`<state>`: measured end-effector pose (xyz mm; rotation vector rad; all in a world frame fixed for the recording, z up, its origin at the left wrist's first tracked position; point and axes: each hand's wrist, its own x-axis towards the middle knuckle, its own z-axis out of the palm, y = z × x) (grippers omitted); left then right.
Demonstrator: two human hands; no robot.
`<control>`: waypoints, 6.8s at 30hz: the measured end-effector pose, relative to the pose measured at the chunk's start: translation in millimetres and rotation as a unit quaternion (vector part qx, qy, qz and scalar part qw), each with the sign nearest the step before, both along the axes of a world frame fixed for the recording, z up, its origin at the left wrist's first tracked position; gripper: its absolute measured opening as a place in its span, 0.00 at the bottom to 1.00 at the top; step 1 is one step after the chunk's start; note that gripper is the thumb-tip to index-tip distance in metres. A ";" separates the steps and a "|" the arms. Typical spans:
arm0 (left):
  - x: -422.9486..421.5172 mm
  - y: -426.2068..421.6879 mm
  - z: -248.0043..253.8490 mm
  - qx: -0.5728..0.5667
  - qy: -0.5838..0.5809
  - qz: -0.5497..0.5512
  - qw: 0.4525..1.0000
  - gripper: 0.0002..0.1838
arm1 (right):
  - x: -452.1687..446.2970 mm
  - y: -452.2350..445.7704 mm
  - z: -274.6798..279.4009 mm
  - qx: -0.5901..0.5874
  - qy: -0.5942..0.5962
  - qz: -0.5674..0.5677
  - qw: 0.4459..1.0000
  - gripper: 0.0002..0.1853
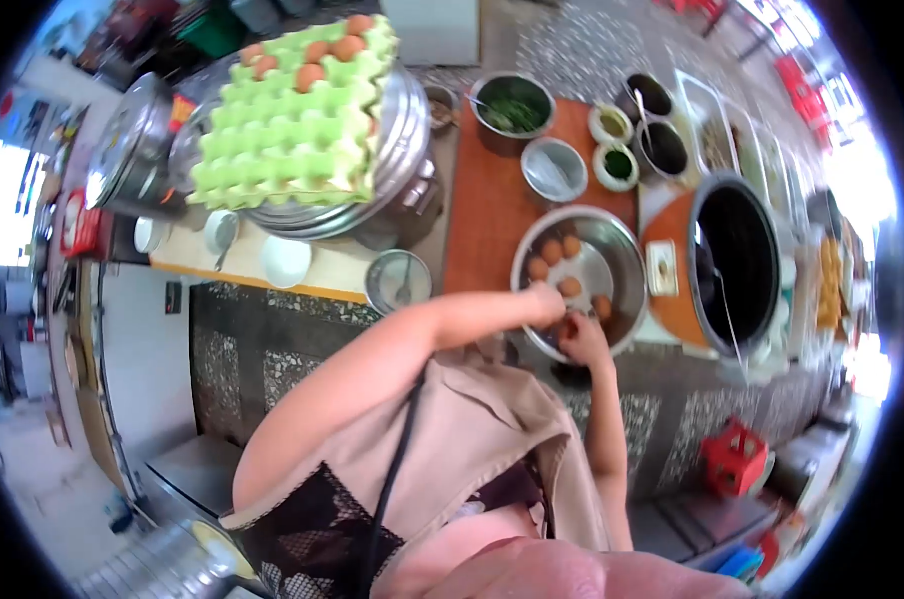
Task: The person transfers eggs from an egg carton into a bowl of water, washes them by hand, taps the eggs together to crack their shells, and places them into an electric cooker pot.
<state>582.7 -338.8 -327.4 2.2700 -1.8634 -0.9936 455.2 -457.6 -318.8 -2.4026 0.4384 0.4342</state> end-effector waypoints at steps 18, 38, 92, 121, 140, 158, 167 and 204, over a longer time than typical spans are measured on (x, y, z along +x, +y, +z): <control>210.2 307.7 262.8 -0.391 -0.260 0.370 0.802 0.21 | 318.9 190.3 231.7 0.042 -0.337 0.196 0.920 0.15; 347.8 340.3 289.8 -0.291 0.163 0.523 0.785 0.18 | 454.6 230.6 254.4 -0.025 -0.281 0.071 0.957 0.24; 303.2 389.0 270.8 -0.309 -0.256 0.474 0.784 0.17 | 377.1 285.0 254.3 0.083 -0.416 0.249 0.871 0.15; 435.8 439.2 201.2 -0.416 -0.024 0.496 0.762 0.18 | 331.9 208.9 229.4 0.766 -0.118 -0.110 0.622 0.19; 283.8 464.9 229.1 -0.324 -0.165 0.678 0.639 0.22 | 110.0 39.9 112.5 0.670 -0.156 -0.286 0.667 0.22; 247.4 647.1 192.3 -0.305 -0.313 0.842 0.316 0.20 | 36.7 17.2 -25.0 -0.117 -0.095 -0.212 0.966 0.18; 279.5 593.6 81.0 -0.339 -0.185 0.904 0.183 0.19 | 50.6 22.3 -30.9 -0.169 -0.071 -0.226 0.957 0.20; 201.4 457.4 199.0 -0.254 -0.131 0.455 0.843 0.28 | 55.2 41.3 -17.0 -0.221 -0.068 -0.137 0.963 0.20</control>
